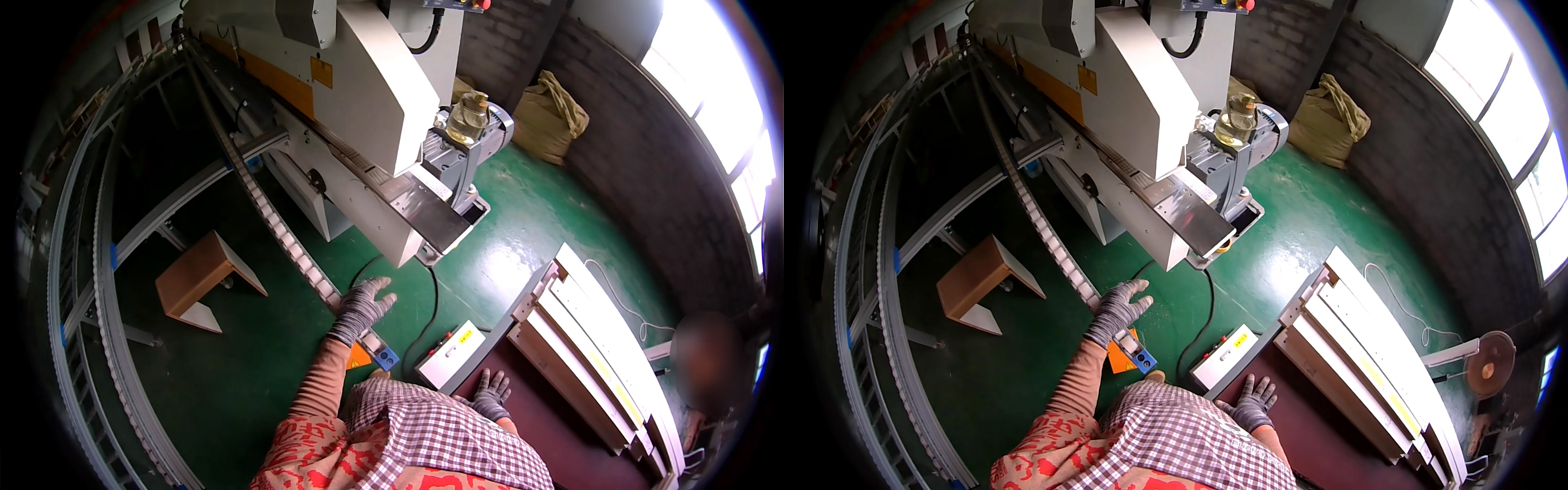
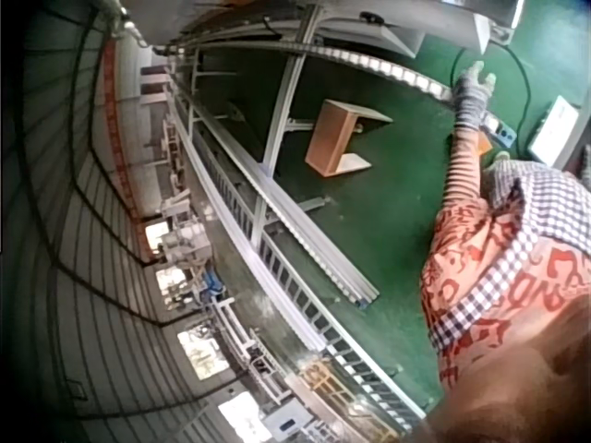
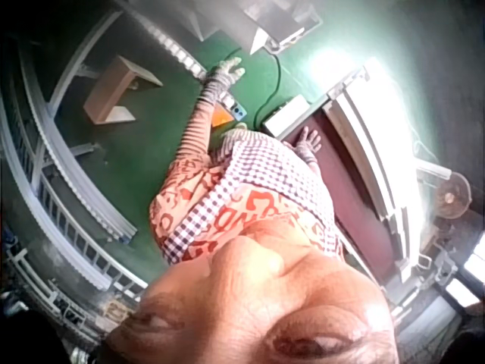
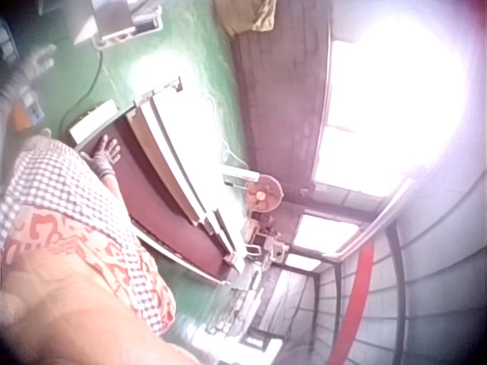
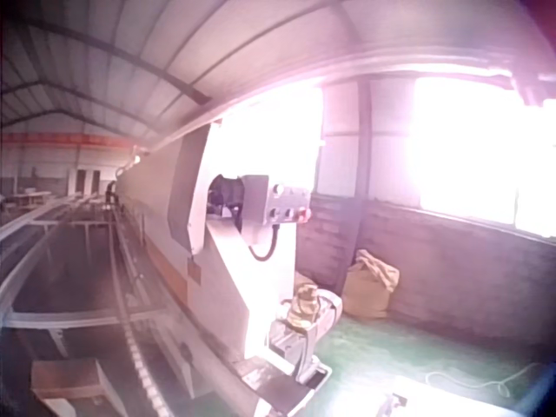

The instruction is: The person operates a woodworking machine, feeding white rectangular wooden planks into the processing unit one by one. After the machine processes each plank, the person retrieves it and stacks it on a nearby table.

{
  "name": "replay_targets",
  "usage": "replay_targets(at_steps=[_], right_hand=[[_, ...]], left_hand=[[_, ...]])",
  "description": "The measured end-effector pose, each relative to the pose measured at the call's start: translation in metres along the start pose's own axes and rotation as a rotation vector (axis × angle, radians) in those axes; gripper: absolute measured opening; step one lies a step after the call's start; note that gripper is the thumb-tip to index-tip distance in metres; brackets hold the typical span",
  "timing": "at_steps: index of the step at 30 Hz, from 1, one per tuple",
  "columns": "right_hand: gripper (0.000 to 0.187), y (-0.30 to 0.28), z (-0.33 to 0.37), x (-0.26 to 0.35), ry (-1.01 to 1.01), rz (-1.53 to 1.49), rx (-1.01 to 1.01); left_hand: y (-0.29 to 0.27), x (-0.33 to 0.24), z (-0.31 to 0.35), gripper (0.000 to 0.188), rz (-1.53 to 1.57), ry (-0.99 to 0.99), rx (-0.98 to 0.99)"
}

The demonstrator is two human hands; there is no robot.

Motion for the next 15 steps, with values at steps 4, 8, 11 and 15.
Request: replay_targets(at_steps=[4, 8, 11, 15], right_hand=[[0.129, 0.008, -0.007, -0.008, 0.009, -0.008, -0.030], [0.131, 0.013, -0.013, -0.013, 0.026, -0.004, -0.038], [0.131, 0.014, -0.013, -0.015, 0.015, -0.008, -0.037], [0.126, 0.008, -0.006, -0.010, -0.003, -0.014, 0.001]], left_hand=[[-0.007, 0.011, -0.010, 0.059, 0.024, 0.030, -0.182], [-0.010, 0.015, -0.021, 0.070, 0.061, 0.059, -0.306], [-0.014, 0.019, -0.033, 0.075, 0.039, 0.085, -0.366], [-0.024, 0.012, -0.048, 0.088, 0.041, 0.004, -0.357]])
Point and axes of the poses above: each hand's wrist, its own z-axis away from the middle knuckle, its own y-axis out of the palm, x = y × z, the point moved 1 cm from there along -z, towards the middle knuckle, and after that the axes turned 11 degrees about -z, right-handed, at the moved point
